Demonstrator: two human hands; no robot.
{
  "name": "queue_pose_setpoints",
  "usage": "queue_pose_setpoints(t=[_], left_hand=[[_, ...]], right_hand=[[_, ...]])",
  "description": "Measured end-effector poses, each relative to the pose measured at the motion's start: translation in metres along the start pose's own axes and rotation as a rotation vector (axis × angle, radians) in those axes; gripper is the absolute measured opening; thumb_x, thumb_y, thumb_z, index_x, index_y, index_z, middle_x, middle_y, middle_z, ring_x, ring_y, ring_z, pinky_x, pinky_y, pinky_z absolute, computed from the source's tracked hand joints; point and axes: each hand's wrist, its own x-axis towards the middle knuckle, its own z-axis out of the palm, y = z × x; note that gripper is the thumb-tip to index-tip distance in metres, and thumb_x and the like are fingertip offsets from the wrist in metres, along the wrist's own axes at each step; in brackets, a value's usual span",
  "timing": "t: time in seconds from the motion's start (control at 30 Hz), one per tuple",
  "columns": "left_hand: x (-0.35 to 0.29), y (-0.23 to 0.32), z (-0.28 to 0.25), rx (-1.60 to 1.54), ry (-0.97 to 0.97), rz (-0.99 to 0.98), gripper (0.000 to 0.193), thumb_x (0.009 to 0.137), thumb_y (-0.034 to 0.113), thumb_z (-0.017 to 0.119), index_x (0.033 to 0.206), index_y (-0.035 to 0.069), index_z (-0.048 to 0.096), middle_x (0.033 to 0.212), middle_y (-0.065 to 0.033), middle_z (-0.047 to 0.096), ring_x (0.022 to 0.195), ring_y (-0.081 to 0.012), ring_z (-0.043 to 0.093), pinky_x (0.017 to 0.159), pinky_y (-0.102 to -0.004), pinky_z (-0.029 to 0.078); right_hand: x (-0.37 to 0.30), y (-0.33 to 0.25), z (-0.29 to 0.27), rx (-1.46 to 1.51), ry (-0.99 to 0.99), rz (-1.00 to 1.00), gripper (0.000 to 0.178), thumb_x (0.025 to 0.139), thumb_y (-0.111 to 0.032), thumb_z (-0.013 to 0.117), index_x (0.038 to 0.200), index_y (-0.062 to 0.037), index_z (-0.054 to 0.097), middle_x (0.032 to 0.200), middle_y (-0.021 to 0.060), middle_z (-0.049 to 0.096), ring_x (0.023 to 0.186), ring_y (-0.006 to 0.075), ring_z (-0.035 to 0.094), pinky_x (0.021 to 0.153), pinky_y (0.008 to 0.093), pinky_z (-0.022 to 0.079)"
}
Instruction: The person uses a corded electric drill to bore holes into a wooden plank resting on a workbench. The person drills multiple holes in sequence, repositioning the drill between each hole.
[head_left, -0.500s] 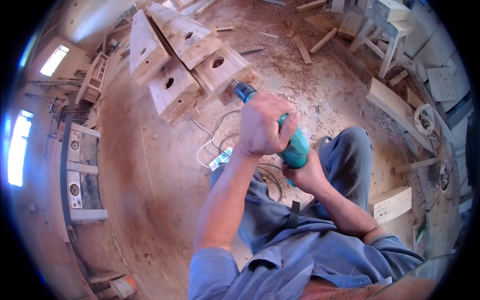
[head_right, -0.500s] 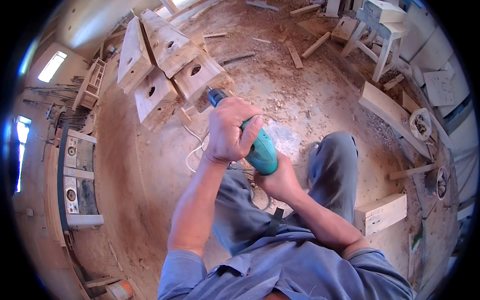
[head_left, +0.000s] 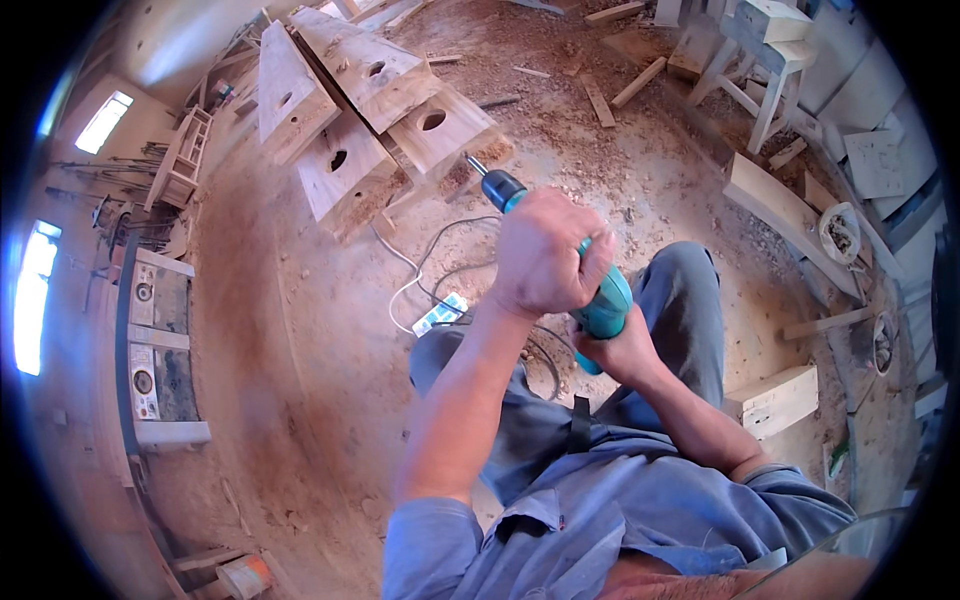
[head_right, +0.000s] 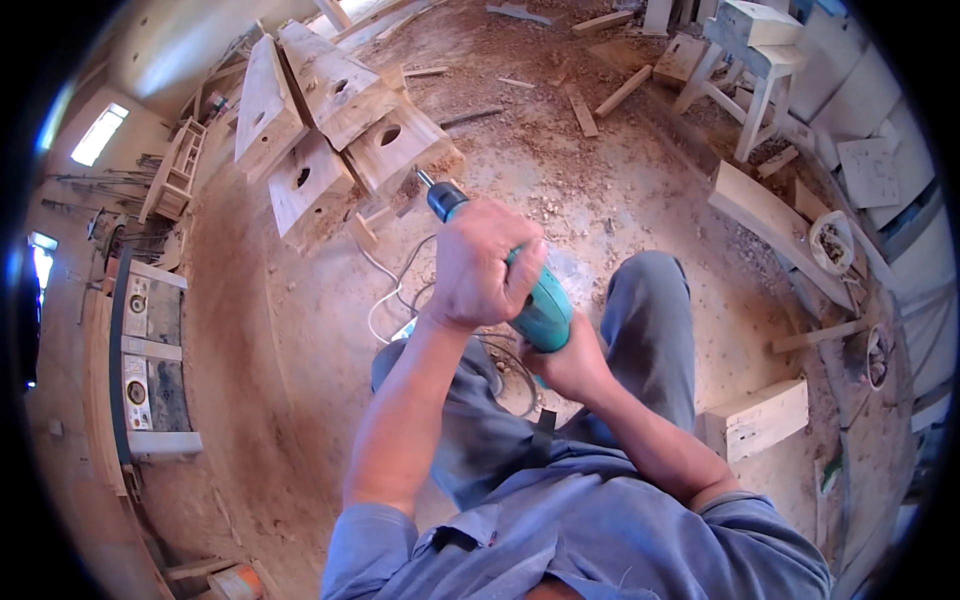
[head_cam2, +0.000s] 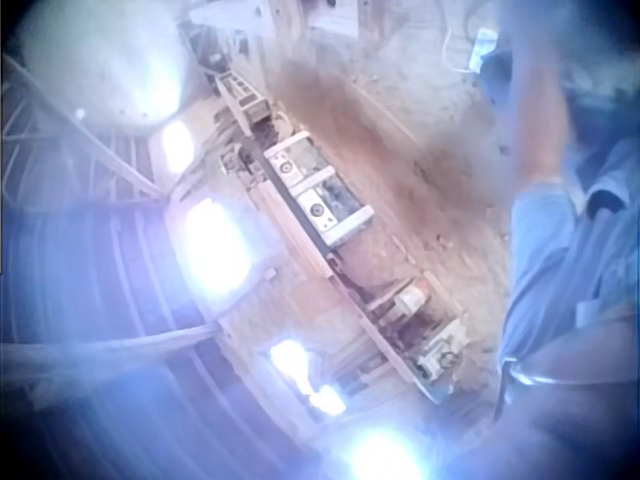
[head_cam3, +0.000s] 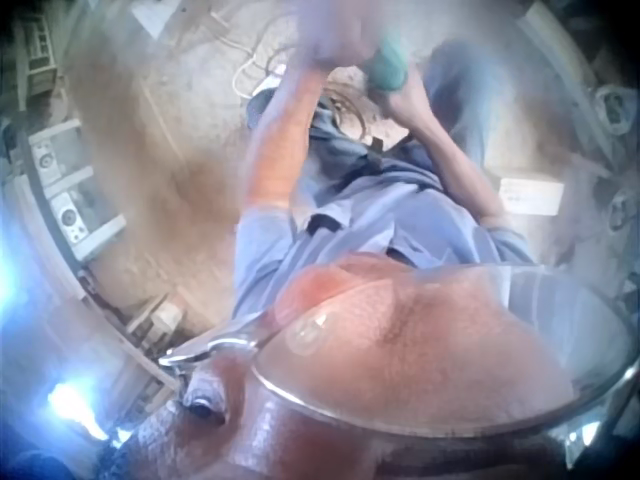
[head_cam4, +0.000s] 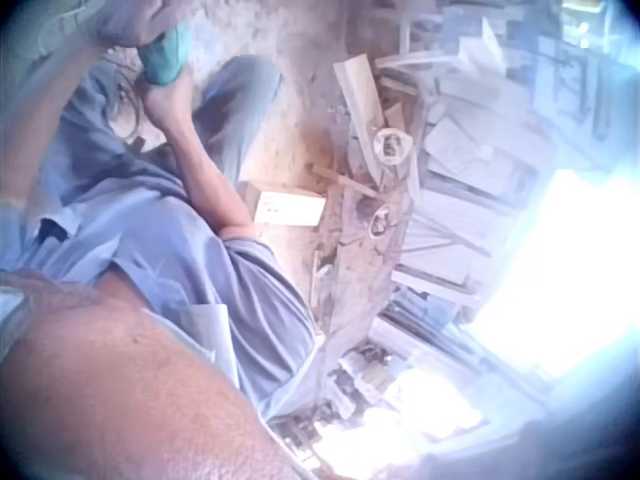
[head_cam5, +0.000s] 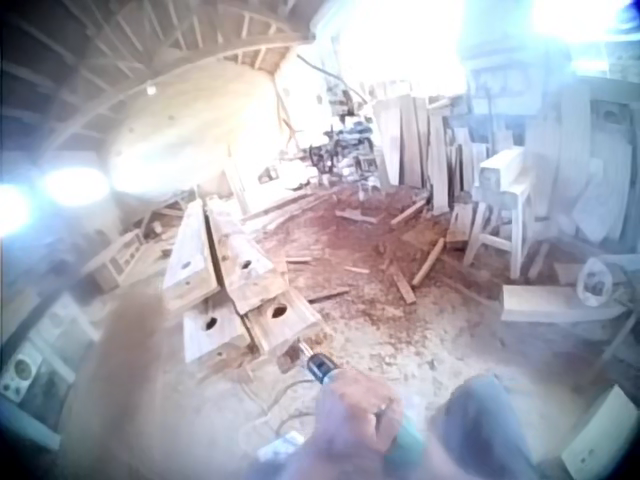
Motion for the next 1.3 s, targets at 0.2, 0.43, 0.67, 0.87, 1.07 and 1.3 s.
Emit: queue_pose_setpoints(t=[0.2,0.43,0.67,0.87,1.07,1.3], left_hand=[[-0.121,-0.043,0.026,-0.039,-0.503,-0.468,0.026,0.088,0.029,0.068,0.085,0.005,0.074,0.074,-0.0126,0.068,0.072,-0.0314,0.065,0.072,-0.0452,0.053],[-0.09,0.076,0.044,-0.077,0.36,-0.174,0.026,0.091,0.02,0.072,0.105,-0.001,0.072,0.093,-0.0135,0.068,0.09,-0.0289,0.064,0.083,-0.0402,0.052],[-0.11,0.023,0.088,-1.742,0.654,-1.374,0.038,0.099,0.029,0.072,0.128,0.007,0.06,0.112,-0.0073,0.068,0.103,-0.0234,0.067,0.095,-0.0375,0.053],[-0.107,0.027,0.116,-1.781,0.593,-1.226,0.046,0.093,0.03,0.081,0.126,0.006,0.06,0.11,-0.007,0.069,0.101,-0.0225,0.07,0.092,-0.0406,0.059],[-0.1,0.038,0.113,-1.529,0.627,-1.117,0.046,0.087,0.022,0.087,0.122,0.005,0.062,0.105,-0.0063,0.069,0.095,-0.0207,0.07,0.09,-0.04,0.061],[-0.076,0.0,0.057,-1.39,0.115,-1.062,0.045,0.083,0.022,0.09,0.115,0.001,0.068,0.106,-0.0088,0.073,0.096,-0.0192,0.07,0.093,-0.0352,0.055]], right_hand=[[-0.027,0.038,0.041,-0.123,-0.056,0.272,0.036,0.078,-0.009,0.071,0.112,-0.0001,0.063,0.103,0.0125,0.071,0.094,0.0226,0.067,0.084,0.0411,0.054],[-0.045,0.125,0.031,0.108,-0.028,0.128,0.069,0.081,-0.013,0.075,0.145,-0.0011,0.051,0.128,0.0188,0.067,0.123,0.0307,0.063,0.104,0.0422,0.049],[-0.023,0.061,-0.01,0.051,0.137,0.129,0.078,0.075,0.001,0.071,0.15,-0.0019,0.049,0.12,0.0133,0.069,0.11,0.0214,0.066,0.096,0.0335,0.051],[-0.049,0.069,-0.021,0.054,0.206,0.045,0.082,0.077,0.004,0.072,0.154,-0.0016,0.046,0.126,0.0122,0.067,0.115,0.0184,0.064,0.098,0.0322,0.052],[-0.036,0.086,-0.015,-0.025,0.272,0.068,0.037,0.081,-0.003,0.082,0.116,-0.001,0.07,0.102,0.0061,0.075,0.093,0.0141,0.068,0.083,0.0327,0.056],[-0.009,0.089,-0.013,0.072,0.155,-0.02,0.044,0.08,0.012,0.074,0.12,-0.0049,0.067,0.108,0.0048,0.073,0.099,0.0173,0.071,0.091,0.0346,0.058]])
